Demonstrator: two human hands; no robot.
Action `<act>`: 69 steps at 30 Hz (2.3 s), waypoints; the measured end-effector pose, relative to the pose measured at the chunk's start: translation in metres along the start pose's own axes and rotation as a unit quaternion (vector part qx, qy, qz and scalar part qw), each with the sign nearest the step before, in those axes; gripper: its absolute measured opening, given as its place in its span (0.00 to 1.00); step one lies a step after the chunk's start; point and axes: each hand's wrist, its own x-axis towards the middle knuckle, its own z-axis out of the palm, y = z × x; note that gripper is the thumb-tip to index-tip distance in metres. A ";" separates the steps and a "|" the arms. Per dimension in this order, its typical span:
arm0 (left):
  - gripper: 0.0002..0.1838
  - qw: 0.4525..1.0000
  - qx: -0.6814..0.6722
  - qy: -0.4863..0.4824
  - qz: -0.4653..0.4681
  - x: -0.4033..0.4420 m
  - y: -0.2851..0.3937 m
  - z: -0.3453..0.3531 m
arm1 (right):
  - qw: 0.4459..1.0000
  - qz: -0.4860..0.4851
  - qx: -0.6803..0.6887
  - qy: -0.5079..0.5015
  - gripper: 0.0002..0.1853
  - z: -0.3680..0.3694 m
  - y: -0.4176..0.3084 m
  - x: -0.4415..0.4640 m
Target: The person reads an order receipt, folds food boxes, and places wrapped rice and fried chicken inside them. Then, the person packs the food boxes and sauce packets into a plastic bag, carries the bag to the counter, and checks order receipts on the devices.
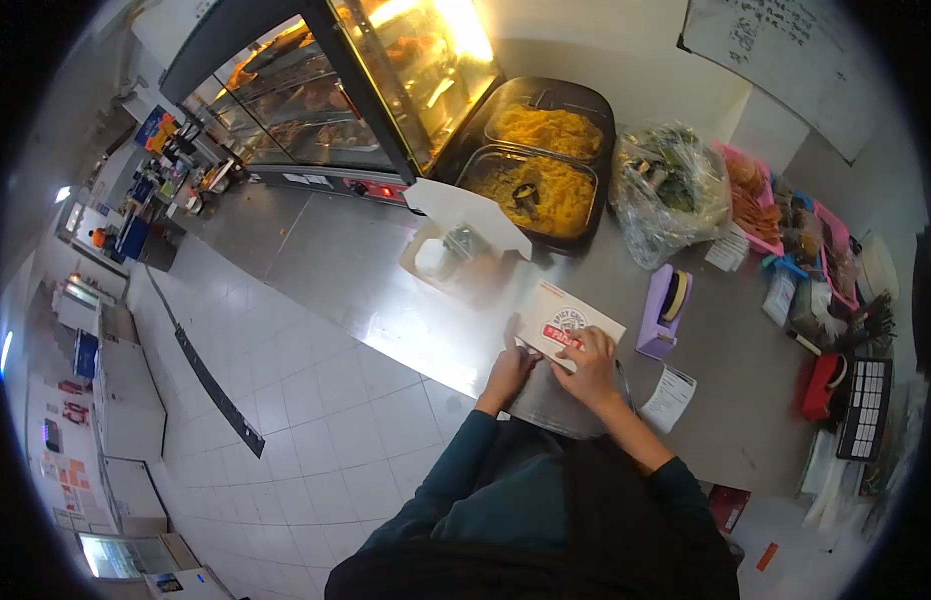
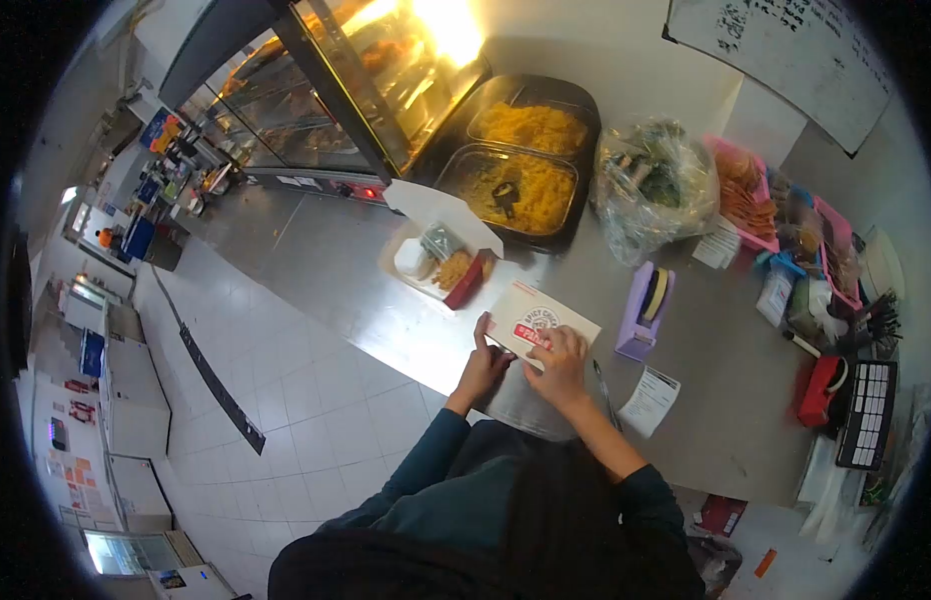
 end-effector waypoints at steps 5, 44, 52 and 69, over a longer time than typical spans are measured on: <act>0.28 0.984 0.125 0.083 -0.097 0.034 -0.015 -0.051 | 0.993 0.076 -0.077 -0.055 0.38 0.001 0.003 0.044; 0.20 0.964 0.084 0.110 0.226 0.013 0.034 -0.034 | 0.999 -0.005 0.000 0.033 0.09 -0.015 0.013 0.032; 0.07 0.961 0.073 0.117 0.240 0.026 0.024 -0.031 | 0.992 0.039 0.043 0.116 0.11 -0.056 0.011 0.018; 0.15 0.869 -0.082 -0.223 0.434 -0.045 0.211 0.201 | 0.859 0.457 -0.232 0.005 0.38 -0.205 0.107 -0.192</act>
